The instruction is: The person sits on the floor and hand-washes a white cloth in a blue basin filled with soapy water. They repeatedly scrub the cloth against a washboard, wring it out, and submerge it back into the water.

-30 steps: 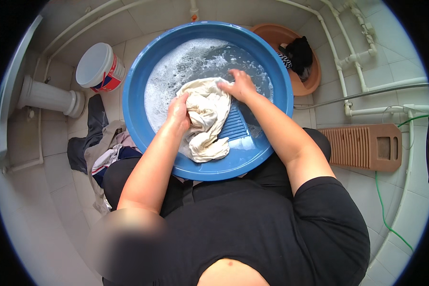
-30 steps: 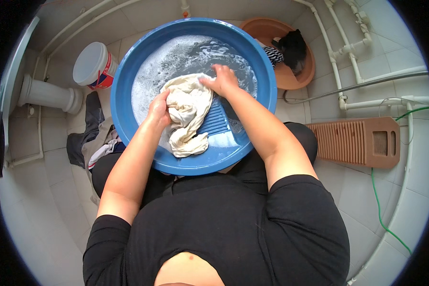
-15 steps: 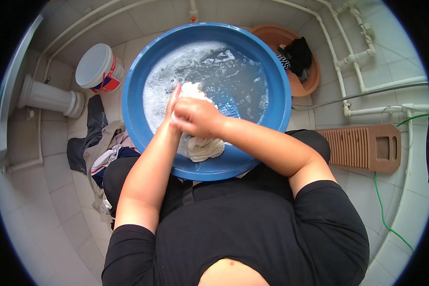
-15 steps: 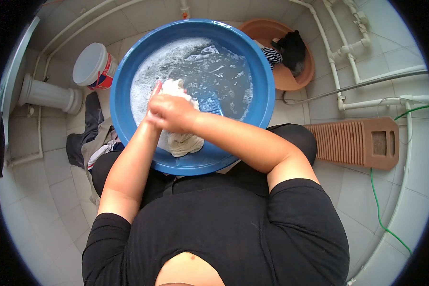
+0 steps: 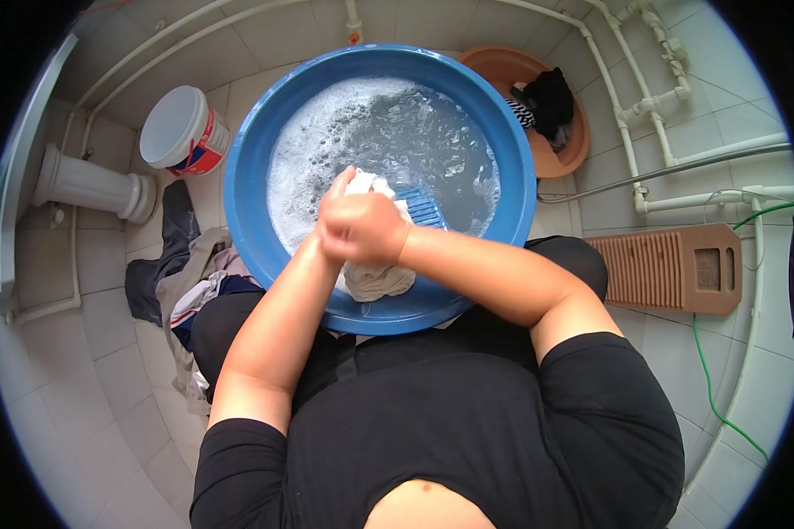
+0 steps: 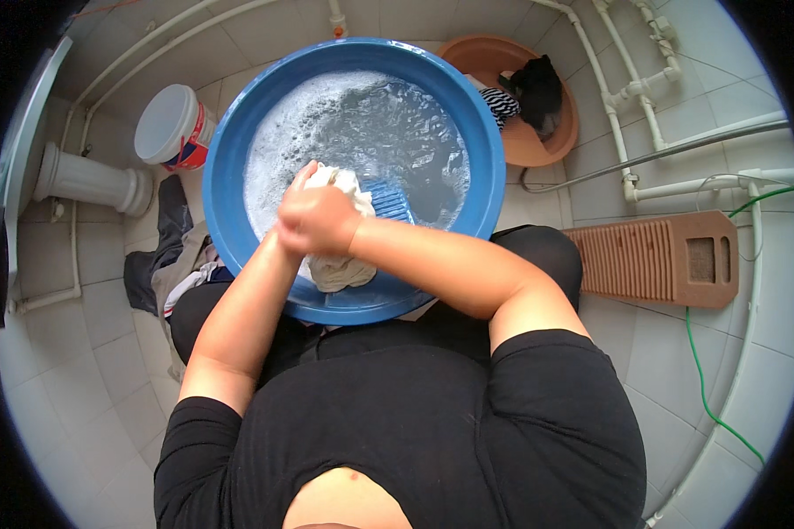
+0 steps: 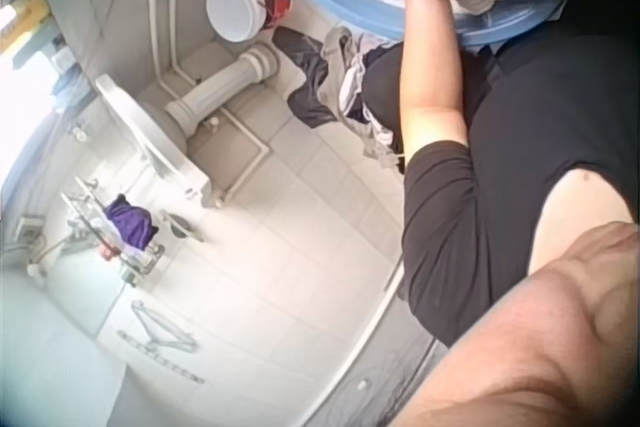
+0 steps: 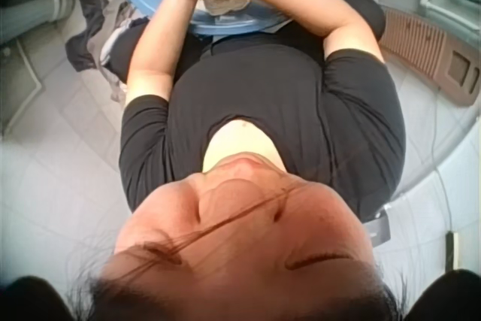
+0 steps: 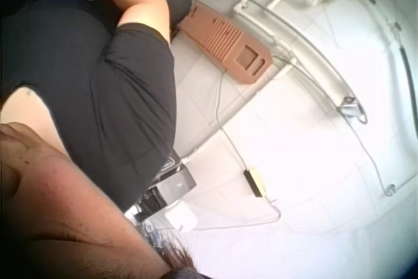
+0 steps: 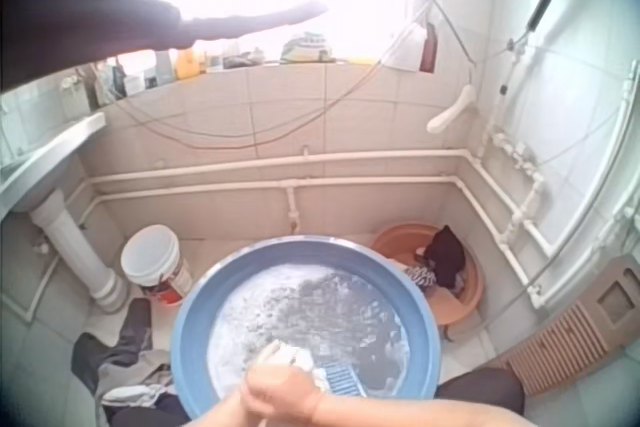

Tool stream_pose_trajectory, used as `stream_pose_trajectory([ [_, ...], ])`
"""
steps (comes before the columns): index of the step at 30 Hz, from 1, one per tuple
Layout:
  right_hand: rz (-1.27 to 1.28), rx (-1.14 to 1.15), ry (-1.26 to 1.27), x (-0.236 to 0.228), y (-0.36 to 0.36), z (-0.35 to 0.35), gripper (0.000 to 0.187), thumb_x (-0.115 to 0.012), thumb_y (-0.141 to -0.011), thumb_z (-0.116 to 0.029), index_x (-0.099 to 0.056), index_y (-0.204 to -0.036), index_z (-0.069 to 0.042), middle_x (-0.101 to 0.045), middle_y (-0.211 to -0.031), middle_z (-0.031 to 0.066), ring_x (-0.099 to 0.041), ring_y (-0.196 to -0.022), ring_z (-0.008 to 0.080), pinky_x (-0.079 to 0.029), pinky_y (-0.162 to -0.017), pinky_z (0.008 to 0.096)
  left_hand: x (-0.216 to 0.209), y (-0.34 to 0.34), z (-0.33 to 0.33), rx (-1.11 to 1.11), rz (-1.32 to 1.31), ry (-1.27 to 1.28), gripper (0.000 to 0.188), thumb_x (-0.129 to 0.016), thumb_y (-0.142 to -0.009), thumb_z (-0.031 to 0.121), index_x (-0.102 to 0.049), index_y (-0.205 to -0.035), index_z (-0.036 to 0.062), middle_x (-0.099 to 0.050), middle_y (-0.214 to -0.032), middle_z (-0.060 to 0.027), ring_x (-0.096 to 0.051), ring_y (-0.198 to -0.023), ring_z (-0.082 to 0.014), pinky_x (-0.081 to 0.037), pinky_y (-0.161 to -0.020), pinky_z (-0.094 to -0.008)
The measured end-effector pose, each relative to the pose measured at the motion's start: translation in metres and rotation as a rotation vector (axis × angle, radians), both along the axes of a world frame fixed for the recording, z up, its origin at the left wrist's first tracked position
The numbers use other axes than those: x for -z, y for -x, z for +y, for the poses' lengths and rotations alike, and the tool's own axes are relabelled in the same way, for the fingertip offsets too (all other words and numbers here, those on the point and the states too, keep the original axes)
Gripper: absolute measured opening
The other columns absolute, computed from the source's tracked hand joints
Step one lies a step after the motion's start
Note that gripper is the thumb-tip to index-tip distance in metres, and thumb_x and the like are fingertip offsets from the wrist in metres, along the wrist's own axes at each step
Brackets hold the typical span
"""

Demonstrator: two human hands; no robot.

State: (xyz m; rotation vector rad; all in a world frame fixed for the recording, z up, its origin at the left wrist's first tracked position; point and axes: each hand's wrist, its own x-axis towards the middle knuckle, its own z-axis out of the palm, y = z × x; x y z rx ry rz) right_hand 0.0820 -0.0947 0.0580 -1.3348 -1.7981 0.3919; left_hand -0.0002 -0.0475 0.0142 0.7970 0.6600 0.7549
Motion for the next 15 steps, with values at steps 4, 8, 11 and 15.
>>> stream_pose_trajectory([
  [4, 0.096, 0.484, 0.095, 0.018, -0.043, 0.025, 0.019, -0.06, -0.074, -0.028, -0.058, -0.069, -0.01, -0.059, -0.072, 0.0119, -0.058, -0.069, 0.0336, -0.047, -0.06, 0.0399, -0.015, -0.018, 0.022, 0.146, 0.065, 0.599, 0.037, -0.035, -0.089, 0.035, -0.057, -0.1, 0.0063, -0.061, -0.098, -0.0093, -0.06, -0.089, -0.0237, -0.048, -0.083, -0.0376],
  [8, -0.006, 0.77, 0.533, 0.049, -0.112, 0.032, 0.037, -0.063, -0.076, -0.045, -0.058, -0.079, -0.009, -0.054, -0.095, 0.0114, -0.056, -0.088, 0.0285, -0.046, -0.078, 0.0377, -0.014, -0.021, 0.019, 0.118, -0.076, 0.566, 0.04, -0.039, -0.091, 0.032, -0.052, -0.11, -0.0012, -0.06, -0.106, -0.0134, -0.059, -0.094, -0.0266, -0.046, -0.087, -0.0397],
  [11, -0.163, 0.713, 0.491, 0.076, -0.126, 0.018, 0.046, -0.063, -0.076, -0.047, -0.057, -0.101, -0.009, -0.054, -0.112, 0.0136, -0.055, -0.099, 0.0282, -0.043, -0.085, 0.0367, -0.001, -0.015, 0.026, -0.05, -0.005, 0.54, 0.038, -0.041, -0.092, 0.026, -0.045, -0.116, -0.0041, -0.056, -0.112, -0.0163, -0.057, -0.099, -0.0283, -0.046, -0.089, -0.041],
  [15, -0.21, 0.527, 0.714, 0.088, -0.135, 0.015, 0.059, -0.062, -0.075, -0.049, -0.053, -0.117, -0.008, -0.043, -0.13, 0.0175, -0.048, -0.113, 0.0306, -0.04, -0.093, 0.0371, 0.023, -0.009, 0.035, -0.05, 0.116, 0.37, 0.035, -0.035, -0.095, 0.021, -0.044, -0.119, -0.0017, -0.054, -0.114, -0.0193, -0.055, -0.103, -0.0296, -0.046, -0.089, -0.043],
])
